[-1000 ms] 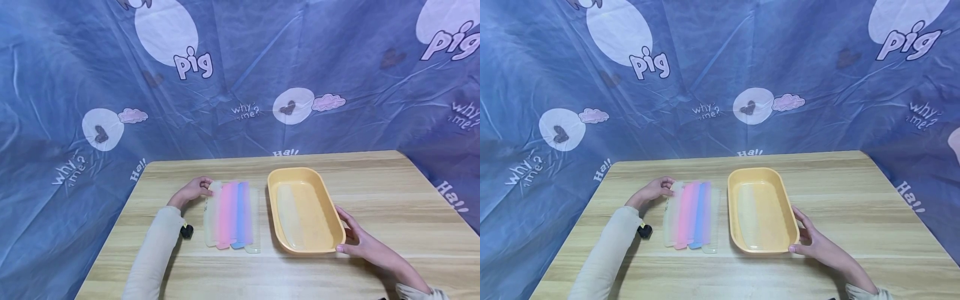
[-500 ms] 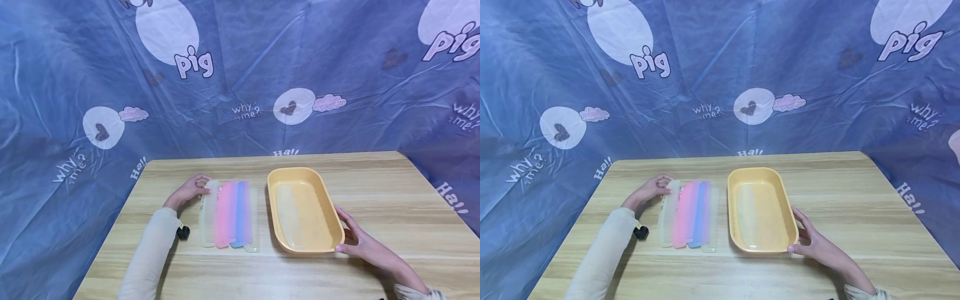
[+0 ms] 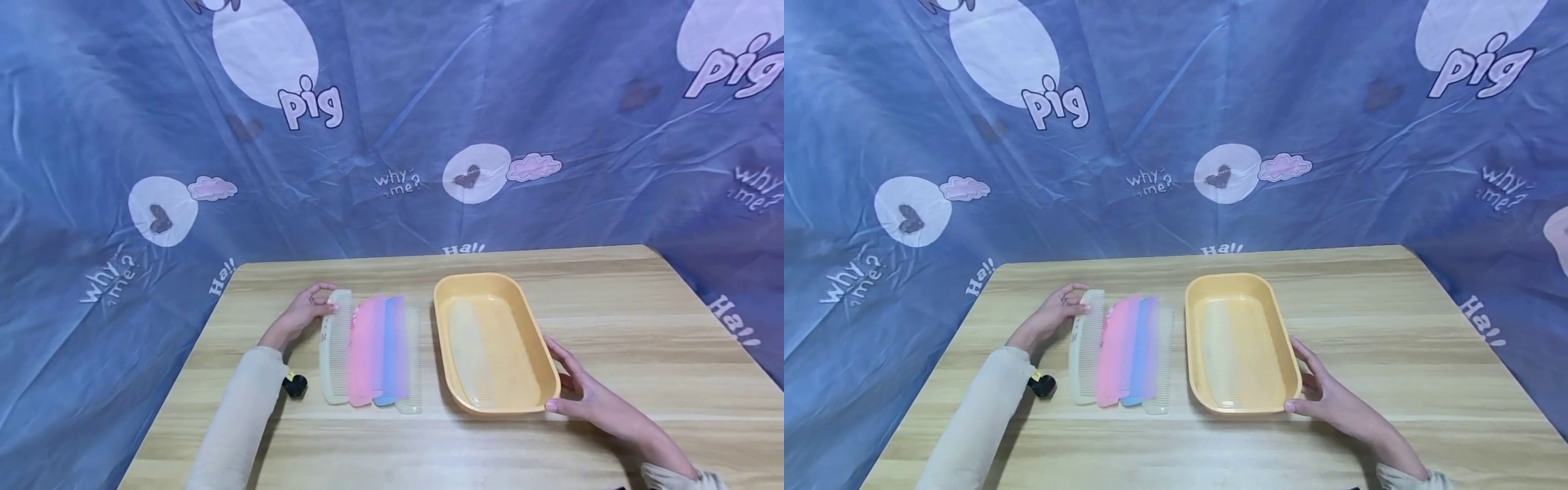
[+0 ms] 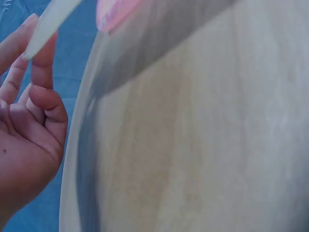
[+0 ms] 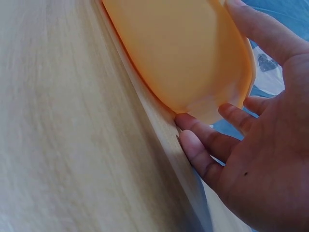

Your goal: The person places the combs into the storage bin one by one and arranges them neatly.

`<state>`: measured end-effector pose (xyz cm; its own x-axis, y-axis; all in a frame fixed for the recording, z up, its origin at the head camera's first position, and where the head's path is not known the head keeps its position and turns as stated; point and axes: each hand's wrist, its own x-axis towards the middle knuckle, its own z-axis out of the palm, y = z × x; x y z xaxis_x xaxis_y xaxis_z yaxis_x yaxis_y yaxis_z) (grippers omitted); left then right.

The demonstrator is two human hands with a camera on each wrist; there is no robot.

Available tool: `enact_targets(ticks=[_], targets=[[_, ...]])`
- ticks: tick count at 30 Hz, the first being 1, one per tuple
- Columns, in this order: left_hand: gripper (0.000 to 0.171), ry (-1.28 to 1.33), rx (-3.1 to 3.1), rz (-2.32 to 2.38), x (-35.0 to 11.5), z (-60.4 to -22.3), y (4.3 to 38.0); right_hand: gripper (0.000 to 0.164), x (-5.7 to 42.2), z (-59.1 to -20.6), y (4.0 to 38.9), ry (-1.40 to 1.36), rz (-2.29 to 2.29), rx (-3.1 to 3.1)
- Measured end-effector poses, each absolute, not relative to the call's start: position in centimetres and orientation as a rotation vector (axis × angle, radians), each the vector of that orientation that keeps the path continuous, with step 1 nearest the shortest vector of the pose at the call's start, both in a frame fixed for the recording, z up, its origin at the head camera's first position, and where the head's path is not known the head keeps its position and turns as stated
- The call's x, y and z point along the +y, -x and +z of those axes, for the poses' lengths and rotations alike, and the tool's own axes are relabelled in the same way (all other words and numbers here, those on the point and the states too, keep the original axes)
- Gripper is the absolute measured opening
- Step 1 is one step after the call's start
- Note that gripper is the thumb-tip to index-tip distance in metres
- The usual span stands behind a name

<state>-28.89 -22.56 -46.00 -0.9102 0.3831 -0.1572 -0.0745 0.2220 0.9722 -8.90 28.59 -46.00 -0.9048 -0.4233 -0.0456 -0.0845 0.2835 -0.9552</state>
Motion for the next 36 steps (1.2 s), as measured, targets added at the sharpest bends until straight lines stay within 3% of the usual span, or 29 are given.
enact_targets(ticks=[11,24,36], targets=[[0.044,-0.173,2.065,1.956,-21.3,-43.5,28.3,0.093,28.4,-45.9,8.9,0.47,-1.67,2.262],[0.033,-0.164,1.994,2.088,-18.8,-40.2,29.1,0.093,28.3,-46.4,9.0,0.514,-1.679,2.251],[0.036,-0.155,1.978,2.121,-16.8,-37.4,29.8,0.093,28.3,-46.4,9.0,0.499,-1.672,2.25]])
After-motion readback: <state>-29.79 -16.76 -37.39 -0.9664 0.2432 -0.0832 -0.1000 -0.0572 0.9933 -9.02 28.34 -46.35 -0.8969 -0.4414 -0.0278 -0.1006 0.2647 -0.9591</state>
